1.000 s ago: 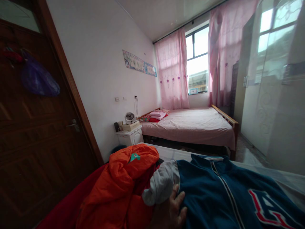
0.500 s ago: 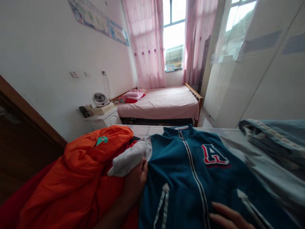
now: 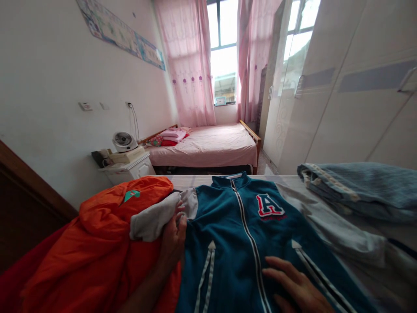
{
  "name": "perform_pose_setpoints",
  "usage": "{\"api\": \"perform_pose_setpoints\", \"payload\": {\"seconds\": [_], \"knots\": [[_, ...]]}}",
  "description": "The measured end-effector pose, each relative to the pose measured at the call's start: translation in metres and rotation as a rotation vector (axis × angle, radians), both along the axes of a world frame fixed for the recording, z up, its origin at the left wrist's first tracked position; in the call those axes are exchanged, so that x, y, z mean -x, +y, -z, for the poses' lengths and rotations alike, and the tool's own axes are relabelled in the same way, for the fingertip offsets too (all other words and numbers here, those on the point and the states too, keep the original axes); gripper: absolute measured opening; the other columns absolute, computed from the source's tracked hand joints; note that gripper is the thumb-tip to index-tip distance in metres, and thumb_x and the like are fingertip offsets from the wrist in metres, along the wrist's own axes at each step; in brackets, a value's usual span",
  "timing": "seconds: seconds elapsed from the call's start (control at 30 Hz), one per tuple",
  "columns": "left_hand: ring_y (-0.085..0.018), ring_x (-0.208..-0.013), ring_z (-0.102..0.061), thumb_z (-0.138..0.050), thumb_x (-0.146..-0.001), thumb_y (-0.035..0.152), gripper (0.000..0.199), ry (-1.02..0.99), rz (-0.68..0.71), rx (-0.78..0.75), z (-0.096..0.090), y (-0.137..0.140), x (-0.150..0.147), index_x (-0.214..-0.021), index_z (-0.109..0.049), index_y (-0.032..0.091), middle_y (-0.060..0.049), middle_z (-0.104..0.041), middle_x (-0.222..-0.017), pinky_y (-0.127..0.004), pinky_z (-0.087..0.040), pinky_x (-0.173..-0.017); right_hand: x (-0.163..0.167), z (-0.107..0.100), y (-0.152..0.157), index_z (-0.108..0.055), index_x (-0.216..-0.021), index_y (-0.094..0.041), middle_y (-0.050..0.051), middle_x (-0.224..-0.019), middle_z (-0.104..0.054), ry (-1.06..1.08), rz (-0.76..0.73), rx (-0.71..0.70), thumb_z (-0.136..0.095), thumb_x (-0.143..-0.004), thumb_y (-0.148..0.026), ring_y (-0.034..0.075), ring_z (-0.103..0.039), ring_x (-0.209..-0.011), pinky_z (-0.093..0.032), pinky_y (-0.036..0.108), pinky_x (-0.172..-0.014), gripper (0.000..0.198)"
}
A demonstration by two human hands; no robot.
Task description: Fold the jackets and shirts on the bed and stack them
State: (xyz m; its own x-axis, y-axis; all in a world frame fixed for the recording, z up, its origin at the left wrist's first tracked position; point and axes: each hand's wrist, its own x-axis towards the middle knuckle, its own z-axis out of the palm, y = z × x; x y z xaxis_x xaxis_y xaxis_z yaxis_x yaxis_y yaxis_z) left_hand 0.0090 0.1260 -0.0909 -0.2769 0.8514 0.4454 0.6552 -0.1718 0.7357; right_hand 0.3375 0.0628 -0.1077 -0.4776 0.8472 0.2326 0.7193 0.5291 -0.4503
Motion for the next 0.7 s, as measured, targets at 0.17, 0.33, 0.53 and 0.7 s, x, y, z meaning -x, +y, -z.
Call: {"api": "perform_pose_setpoints", "payload": {"seconds": [0.17, 0.33, 0.53, 0.7], "knots": [[-0.022, -0.115, -0.051, -0.037, -0.089, 0.025, 0.037, 0.066, -0.016, -0.135, -0.015, -0.003, 0.006, -0.123, -0.046, 0.015, -0.013, -0.051, -0.124, -0.039, -0.046, -0.095, 0.008, -0.009, -0.006, -0.064, -0.112, -0.029, 0.002, -0.128, -0.057, 0.000, 0.038, 0.023, -0.047, -0.084, -0.027, 0.019, -0.058, -0.111, -0.048, 0.029, -0.093, 0.033], [-0.027, -0.129, -0.036, -0.042, -0.083, 0.014, 0.032, 0.745, -0.035, -0.152, -0.050, -0.013, 0.012, -0.111, -0.059, 0.014, -0.013, -0.046, -0.132, -0.043, -0.030, -0.108, 0.008, -0.005, -0.009, -0.062, -0.113, -0.028, 0.002, -0.130, -0.054, 0.029, 0.047, 0.058, -0.046, -0.084, -0.025, 0.020, -0.055, -0.115, -0.045, 0.034, -0.097, 0.033], [-0.039, -0.130, -0.030, -0.050, -0.078, 0.021, 0.050, 0.978, -0.452, -0.039, -0.079, -0.027, 0.044, -0.127, -0.047, 0.008, -0.022, -0.044, -0.132, -0.058, -0.025, -0.102, 0.008, 0.000, -0.008, -0.060, -0.114, -0.027, 0.004, -0.132, -0.051, 0.044, 0.039, 0.071, -0.043, -0.085, -0.025, 0.021, -0.051, -0.119, -0.041, 0.038, -0.101, 0.034], [-0.033, -0.099, -0.058, -0.050, -0.078, 0.027, 0.038, 0.634, -0.446, 0.042, -0.095, -0.024, 0.079, -0.112, -0.061, 0.013, -0.016, -0.061, -0.105, -0.046, -0.046, -0.084, 0.008, 0.007, -0.007, -0.058, -0.116, -0.027, 0.005, -0.134, -0.048, 0.042, 0.034, 0.073, -0.042, -0.086, -0.027, 0.021, -0.048, -0.121, -0.038, 0.040, -0.103, 0.034]]}}
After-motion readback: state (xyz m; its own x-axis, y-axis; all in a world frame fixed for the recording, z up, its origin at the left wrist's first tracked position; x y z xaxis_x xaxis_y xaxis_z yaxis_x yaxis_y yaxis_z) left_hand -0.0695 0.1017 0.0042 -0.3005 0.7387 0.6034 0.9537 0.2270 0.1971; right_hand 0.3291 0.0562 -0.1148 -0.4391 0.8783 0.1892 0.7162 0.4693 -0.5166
